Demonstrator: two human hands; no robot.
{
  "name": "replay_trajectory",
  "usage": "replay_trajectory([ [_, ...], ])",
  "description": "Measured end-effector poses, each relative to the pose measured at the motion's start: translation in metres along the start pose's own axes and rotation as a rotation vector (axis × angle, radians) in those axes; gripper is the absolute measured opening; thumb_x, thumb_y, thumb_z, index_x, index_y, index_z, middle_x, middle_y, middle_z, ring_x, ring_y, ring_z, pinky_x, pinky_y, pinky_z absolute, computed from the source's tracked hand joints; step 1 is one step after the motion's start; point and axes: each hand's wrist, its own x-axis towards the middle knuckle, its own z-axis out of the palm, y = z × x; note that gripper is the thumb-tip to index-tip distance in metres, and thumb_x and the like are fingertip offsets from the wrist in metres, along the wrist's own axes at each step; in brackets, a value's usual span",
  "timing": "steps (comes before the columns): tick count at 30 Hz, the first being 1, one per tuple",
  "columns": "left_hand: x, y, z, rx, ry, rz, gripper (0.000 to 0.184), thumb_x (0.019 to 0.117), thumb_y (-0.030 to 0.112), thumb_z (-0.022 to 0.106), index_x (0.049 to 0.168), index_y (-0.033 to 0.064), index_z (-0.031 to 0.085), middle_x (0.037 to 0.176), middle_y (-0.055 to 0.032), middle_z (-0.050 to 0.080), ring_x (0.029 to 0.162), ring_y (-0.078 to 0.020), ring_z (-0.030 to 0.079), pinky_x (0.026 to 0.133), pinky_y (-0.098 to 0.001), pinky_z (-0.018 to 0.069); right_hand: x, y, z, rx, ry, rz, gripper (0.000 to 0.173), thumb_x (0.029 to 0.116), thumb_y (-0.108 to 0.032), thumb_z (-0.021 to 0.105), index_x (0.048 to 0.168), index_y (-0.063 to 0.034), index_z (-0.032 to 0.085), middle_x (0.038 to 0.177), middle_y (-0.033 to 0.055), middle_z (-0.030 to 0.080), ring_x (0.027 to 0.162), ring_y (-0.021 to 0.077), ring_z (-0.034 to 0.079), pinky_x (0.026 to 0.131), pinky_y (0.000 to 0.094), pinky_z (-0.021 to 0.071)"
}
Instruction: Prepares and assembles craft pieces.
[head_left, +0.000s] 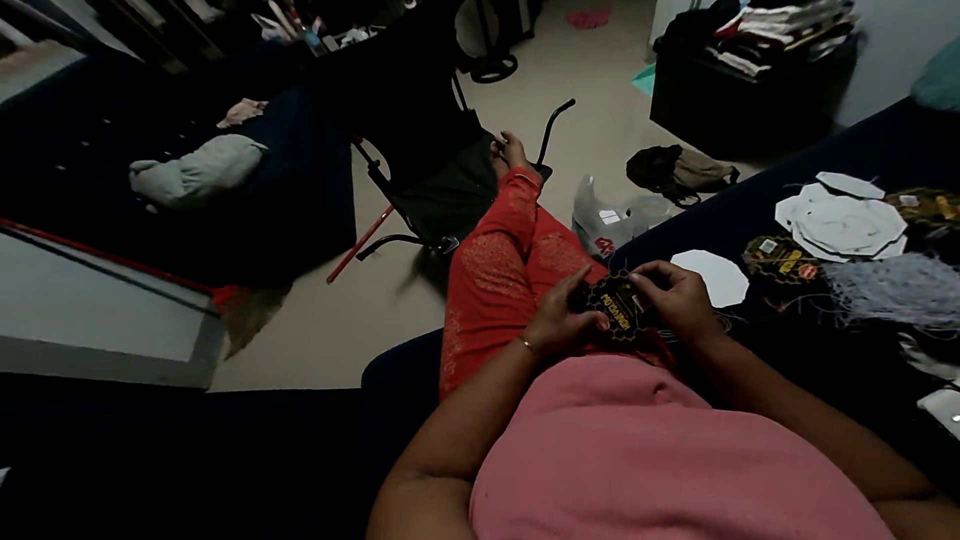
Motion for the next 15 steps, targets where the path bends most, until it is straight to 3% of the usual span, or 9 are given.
replay_trajectory([
  [2,0.001,0.002,0.002,0.005,0.07,-0.048,0.056,0.0934,0.006,0.067,0.144,-0.0089,0.049,0.112,-0.0197,0.068,0.098,-0.0155,0.066,0.093,-0.0291,0.0534,-0.002,0.001,0.003,-0.034,0.047,-0.056,0.013,0.0976,-0.014,0.065,0.098,-0.003,0.072,0.08,0.0001,0.069,0.065,0.0005,0.062,0.063,0.0201,0.0547],
  [5,0.002,0.0,0.002,0.018,0.143,-0.04,0.047,0.0927,0.004,0.066,0.137,-0.0089,0.056,0.111,-0.0202,0.07,0.098,-0.0158,0.068,0.093,-0.0298,0.0543,0.0,0.004,0.002,-0.116,0.164,-0.222,0.016,0.0964,-0.014,0.066,0.098,0.0011,0.072,0.087,0.0056,0.07,0.072,0.0021,0.063,0.068,0.0204,0.0548],
  [8,0.0,0.0,0.004,0.052,0.212,0.0,0.028,0.0913,0.004,0.068,0.117,-0.0079,0.068,0.107,-0.0166,0.072,0.095,-0.0122,0.069,0.091,-0.0275,0.0559,-0.002,0.002,0.001,-0.205,0.148,-0.389,0.018,0.0965,-0.014,0.064,0.096,0.0017,0.072,0.093,0.0095,0.07,0.08,0.0062,0.065,0.075,0.0218,0.0559],
  [10,-0.001,0.002,0.004,0.126,0.221,0.034,0.023,0.091,0.005,0.068,0.11,-0.0072,0.071,0.104,-0.016,0.072,0.094,-0.0131,0.069,0.09,-0.0277,0.0558,-0.006,-0.002,0.005,-0.238,0.08,-0.425,0.018,0.0975,-0.014,0.063,0.097,0.0007,0.073,0.095,0.0102,0.072,0.082,0.0089,0.069,0.077,0.0243,0.0581],
  [15,-0.002,0.001,0.006,0.175,0.216,0.142,0.02,0.0904,0.004,0.067,0.106,-0.0075,0.072,0.1,-0.0154,0.072,0.091,-0.0134,0.069,0.086,-0.0267,0.0562,-0.011,-0.005,0.017,-0.214,0.016,-0.459,0.014,0.0933,-0.009,0.066,0.098,0.0009,0.075,0.094,0.0107,0.074,0.083,0.0097,0.071,0.079,0.0241,0.0591],
])
